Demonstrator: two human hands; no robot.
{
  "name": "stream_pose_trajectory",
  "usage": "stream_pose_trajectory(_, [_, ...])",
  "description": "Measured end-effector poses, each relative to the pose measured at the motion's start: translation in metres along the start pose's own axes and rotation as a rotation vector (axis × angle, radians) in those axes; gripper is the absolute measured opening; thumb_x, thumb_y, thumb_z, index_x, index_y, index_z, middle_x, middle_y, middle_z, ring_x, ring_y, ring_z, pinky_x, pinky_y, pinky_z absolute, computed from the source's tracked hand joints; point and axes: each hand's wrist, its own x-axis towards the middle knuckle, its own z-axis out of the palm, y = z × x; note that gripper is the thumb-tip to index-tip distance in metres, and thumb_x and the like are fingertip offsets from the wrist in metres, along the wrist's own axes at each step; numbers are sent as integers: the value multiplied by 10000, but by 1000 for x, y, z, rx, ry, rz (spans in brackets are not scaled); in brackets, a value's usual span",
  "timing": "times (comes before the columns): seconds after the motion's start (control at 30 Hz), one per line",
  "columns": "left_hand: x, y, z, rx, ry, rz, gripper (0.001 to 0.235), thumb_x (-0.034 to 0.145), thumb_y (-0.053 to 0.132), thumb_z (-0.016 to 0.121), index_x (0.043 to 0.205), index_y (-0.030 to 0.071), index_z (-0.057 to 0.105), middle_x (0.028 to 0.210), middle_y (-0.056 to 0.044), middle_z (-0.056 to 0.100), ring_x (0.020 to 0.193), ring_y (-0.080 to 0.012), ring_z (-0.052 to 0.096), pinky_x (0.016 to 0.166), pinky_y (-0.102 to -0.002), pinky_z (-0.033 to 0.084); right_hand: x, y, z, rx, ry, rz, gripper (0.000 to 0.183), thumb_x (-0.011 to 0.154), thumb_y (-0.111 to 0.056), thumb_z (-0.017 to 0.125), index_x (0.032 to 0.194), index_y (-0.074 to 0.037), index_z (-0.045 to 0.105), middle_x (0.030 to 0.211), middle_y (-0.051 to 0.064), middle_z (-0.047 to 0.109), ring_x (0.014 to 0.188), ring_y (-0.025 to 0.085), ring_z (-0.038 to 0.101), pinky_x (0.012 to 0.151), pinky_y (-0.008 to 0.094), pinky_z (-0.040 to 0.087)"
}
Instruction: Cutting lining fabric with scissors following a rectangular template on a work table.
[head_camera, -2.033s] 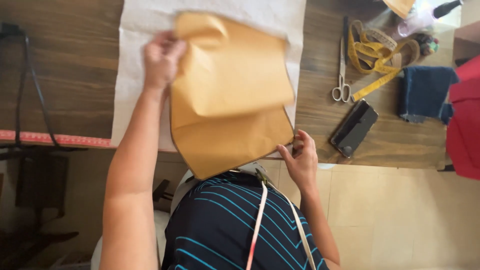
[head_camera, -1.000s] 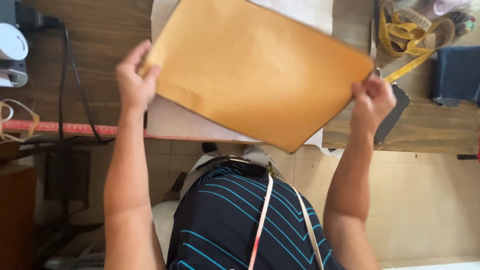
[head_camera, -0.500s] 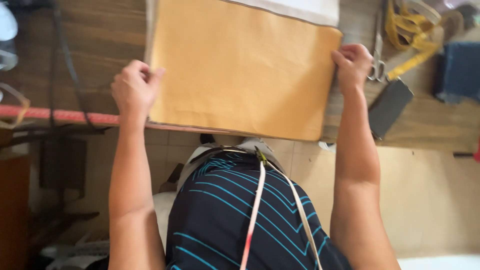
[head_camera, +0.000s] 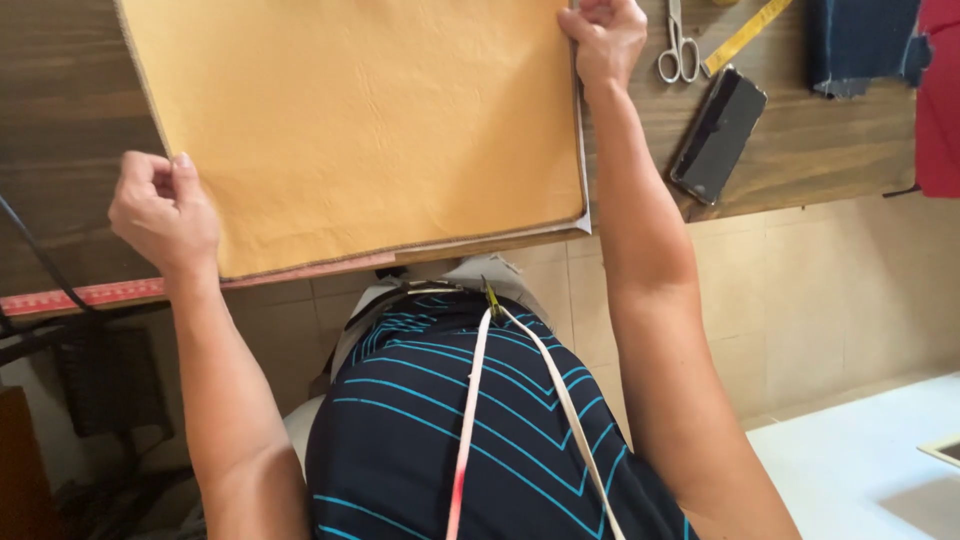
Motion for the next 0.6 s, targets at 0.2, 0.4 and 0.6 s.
stream_pose_trajectory(0.2, [1,-8,-1,76,-23,7,263,1040,108,811,903,93,587,771,-27,691,638,-240,650,621,-424,496,-20,0,-26,185,-207,84,431,811,-21,837,655,-177,467,626,-33,505,580,57,495,452,256,440])
stream_pose_trajectory(0.4, [3,-2,0,27,41,86,294,1106,108,786,907,69,574,760,-50,658,636,-239,637,607,-415,471,-48,-13,-38,116,-359,103,174,885,-20,816,795,-125,710,668,-29,653,551,31,558,459,221,446])
stream_pose_trajectory(0.6, [7,3,3,21,105,23,287,1047,176,802,862,119,590,711,-13,688,604,-229,663,593,-410,489,-38,15,-30,115,-215,-13,129,823,-31,852,810,-88,737,698,-35,684,629,24,576,565,197,459])
